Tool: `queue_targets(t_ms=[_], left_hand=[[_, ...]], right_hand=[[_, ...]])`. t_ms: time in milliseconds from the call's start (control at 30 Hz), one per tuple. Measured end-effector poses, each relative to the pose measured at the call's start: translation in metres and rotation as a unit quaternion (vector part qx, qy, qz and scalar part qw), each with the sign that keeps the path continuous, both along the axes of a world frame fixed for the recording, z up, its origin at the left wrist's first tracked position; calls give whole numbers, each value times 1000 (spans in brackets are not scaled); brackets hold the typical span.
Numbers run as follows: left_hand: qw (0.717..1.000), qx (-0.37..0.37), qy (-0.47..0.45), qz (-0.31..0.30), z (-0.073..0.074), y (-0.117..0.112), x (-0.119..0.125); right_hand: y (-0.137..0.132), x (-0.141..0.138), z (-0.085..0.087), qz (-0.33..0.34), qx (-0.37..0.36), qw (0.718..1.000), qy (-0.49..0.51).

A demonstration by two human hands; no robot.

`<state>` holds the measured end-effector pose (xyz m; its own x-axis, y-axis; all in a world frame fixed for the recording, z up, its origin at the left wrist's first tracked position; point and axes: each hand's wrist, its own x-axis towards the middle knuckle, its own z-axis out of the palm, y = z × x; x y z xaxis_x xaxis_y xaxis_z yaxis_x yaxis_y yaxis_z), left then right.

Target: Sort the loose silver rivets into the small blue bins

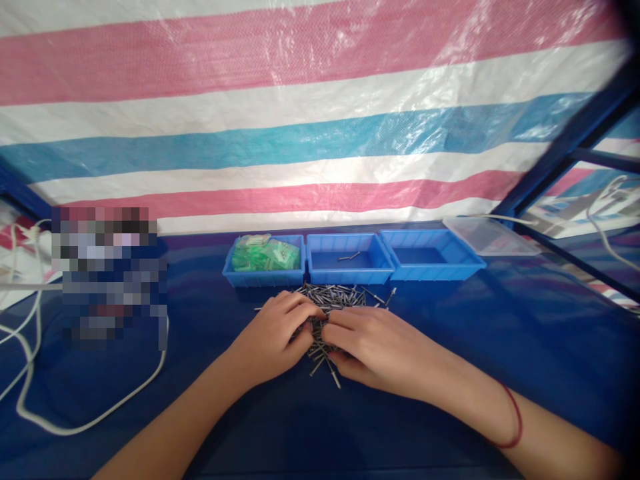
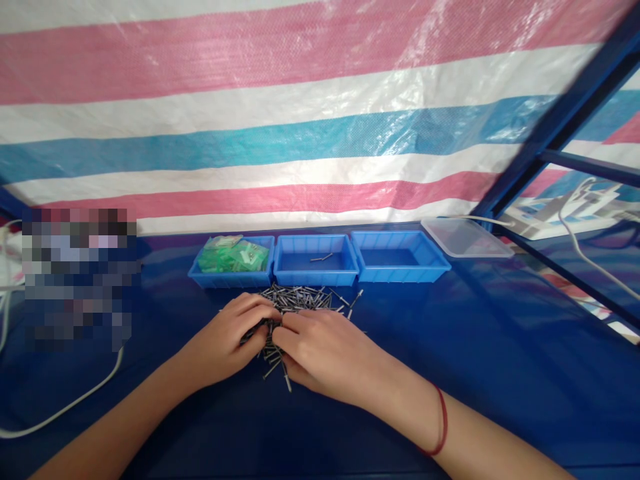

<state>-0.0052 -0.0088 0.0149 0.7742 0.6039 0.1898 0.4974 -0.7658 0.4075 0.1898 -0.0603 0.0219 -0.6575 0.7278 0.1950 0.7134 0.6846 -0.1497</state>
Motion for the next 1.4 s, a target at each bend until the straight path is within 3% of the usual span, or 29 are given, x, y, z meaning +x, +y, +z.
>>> queue_targets(t_ms=[333,633,933,1067,1200,1400], left_hand=[[1000,0,-11,25,-2,1,-2],[999,6,-32,30,-6,0,-1],[998,7,-45,42,-6,-2,-2],[995,15,-66,71,-7,-2,-3],[986,14,-110,123,-5,-4,-1],[980,-81,-138,122,-2,-7,3]], right_hand=[[0,-10,-7,35,9,999,8],[-2,-23,-26,35,94,995,-16],[-3,-26,-29,22,87,996,11],[1,-21,-23,13,53,994,91],[7,-12,-17,-53,42,978,199],[10,-4,-11,-64,0,939,337]])
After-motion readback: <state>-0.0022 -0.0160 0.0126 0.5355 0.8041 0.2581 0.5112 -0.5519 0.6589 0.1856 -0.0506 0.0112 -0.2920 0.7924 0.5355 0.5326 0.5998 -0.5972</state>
